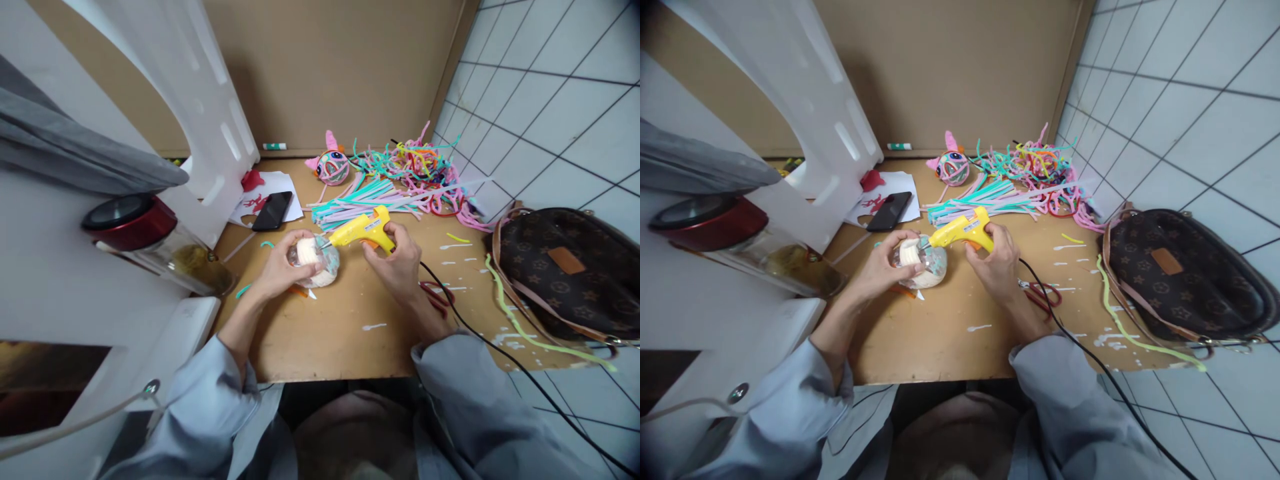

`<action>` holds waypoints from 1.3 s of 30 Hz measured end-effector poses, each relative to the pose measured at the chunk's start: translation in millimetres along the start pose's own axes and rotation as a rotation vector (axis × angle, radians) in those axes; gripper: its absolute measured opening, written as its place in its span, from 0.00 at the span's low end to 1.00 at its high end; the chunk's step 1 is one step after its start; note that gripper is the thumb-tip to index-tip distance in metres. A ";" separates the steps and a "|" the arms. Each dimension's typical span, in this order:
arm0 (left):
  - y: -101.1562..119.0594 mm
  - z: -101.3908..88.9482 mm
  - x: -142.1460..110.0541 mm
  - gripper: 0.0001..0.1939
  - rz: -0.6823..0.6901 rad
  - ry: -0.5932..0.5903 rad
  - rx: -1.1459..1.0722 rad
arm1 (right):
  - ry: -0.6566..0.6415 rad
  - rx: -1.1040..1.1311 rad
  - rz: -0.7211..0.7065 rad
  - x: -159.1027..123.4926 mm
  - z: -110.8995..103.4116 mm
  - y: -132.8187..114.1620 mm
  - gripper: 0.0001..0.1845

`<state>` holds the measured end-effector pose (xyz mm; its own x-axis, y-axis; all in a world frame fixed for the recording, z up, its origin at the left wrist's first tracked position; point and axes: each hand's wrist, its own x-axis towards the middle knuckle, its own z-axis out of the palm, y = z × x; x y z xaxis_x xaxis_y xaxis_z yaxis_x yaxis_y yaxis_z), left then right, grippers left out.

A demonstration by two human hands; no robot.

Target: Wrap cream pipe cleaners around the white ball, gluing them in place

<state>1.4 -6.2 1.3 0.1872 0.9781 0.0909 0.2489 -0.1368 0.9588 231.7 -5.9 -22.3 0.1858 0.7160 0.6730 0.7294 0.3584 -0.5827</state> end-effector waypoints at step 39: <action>-1.1 1.0 -0.8 0.31 0.020 -0.015 0.009 | 0.059 -0.030 -0.210 -2.2 3.0 5.7 0.12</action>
<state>2.0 -6.9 -0.1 0.2066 0.9727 0.1054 0.2532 -0.1572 0.9546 233.4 -3.6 -28.5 0.0649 0.5909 0.8041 0.7750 0.4779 -0.4136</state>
